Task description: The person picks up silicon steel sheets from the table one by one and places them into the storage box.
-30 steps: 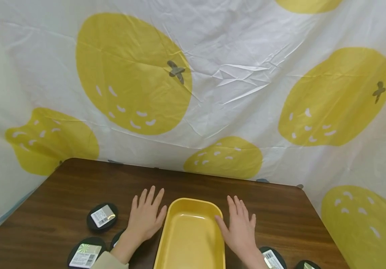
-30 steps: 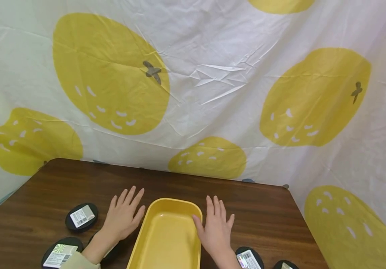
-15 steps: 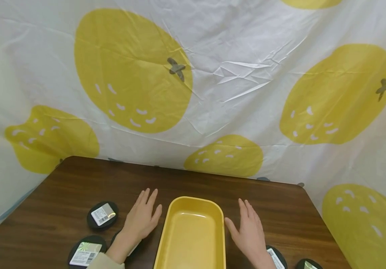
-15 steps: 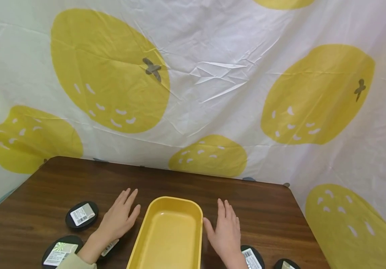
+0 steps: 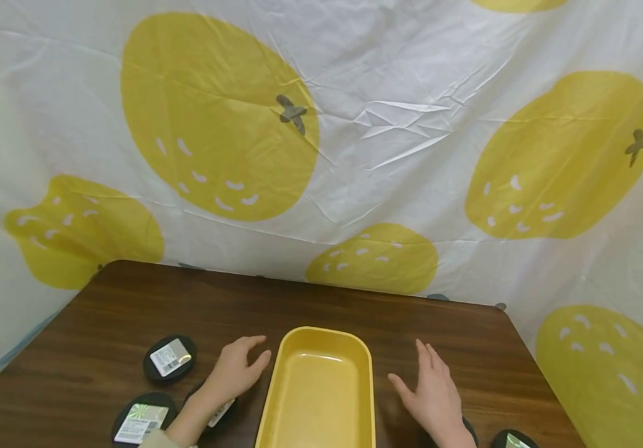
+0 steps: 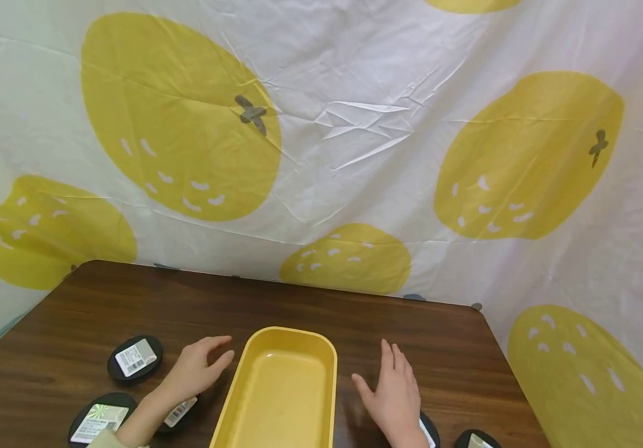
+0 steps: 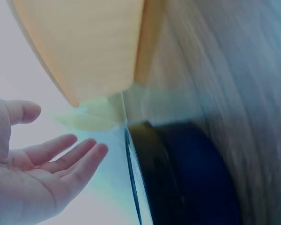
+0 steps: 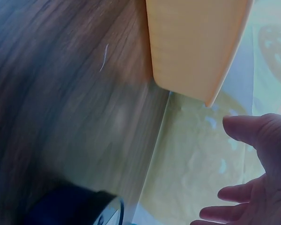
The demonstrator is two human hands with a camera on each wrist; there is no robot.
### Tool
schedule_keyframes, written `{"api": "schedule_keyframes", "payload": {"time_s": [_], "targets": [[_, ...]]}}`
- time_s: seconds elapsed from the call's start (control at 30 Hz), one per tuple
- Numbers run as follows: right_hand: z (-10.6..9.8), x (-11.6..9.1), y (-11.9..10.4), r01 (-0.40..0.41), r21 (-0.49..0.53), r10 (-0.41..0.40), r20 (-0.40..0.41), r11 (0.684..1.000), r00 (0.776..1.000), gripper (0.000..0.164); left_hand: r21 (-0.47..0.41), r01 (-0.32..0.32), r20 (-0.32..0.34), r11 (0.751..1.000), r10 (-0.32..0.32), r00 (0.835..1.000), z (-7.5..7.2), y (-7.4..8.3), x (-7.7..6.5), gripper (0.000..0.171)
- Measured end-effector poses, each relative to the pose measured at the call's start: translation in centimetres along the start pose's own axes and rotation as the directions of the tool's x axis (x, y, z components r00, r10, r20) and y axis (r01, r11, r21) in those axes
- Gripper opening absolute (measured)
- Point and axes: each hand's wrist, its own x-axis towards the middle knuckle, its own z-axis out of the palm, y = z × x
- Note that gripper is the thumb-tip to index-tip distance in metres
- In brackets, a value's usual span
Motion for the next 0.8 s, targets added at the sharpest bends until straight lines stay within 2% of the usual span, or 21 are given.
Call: {"api": "schedule_keyframes", "payload": {"time_s": [0.13,0.27,0.37,0.43,0.57,0.8], "targets": [[-0.3,-0.3,0.6,-0.032,-0.021,0.032,0.035,0.999,0.999,0.081,-0.124,0.123,0.069,0.985,-0.115,0.991,-0.2,0.7,-0.5,0.03],[-0.4,-0.6,1.3,-0.052,-0.033,0.054,0.061,0.998,0.997,0.082,-0.198,0.245,0.121,0.949,-0.224,0.967,-0.1,1.2,-0.8,0.033],[-0.6,-0.8,1.6,-0.076,-0.042,0.08,0.091,0.996,0.993,0.083,-0.244,0.314,0.16,0.918,-0.281,0.946,0.2,1.4,-1.0,0.036],[-0.6,-0.9,1.9,-0.095,-0.052,0.101,0.12,0.994,0.988,0.085,-0.273,0.339,0.182,0.9,-0.298,0.937,0.3,1.4,-1.1,0.038],[-0.6,-1.1,2.2,-0.136,-0.069,0.147,0.185,0.988,0.972,0.09,-0.321,0.357,0.213,0.877,-0.301,0.93,0.6,1.2,-1.2,0.038],[-0.3,-1.3,2.8,-0.161,-0.115,0.186,0.262,0.98,0.947,0.101,-0.383,0.415,0.285,0.825,-0.321,0.903,0.6,0.7,-1.3,0.038]]}}
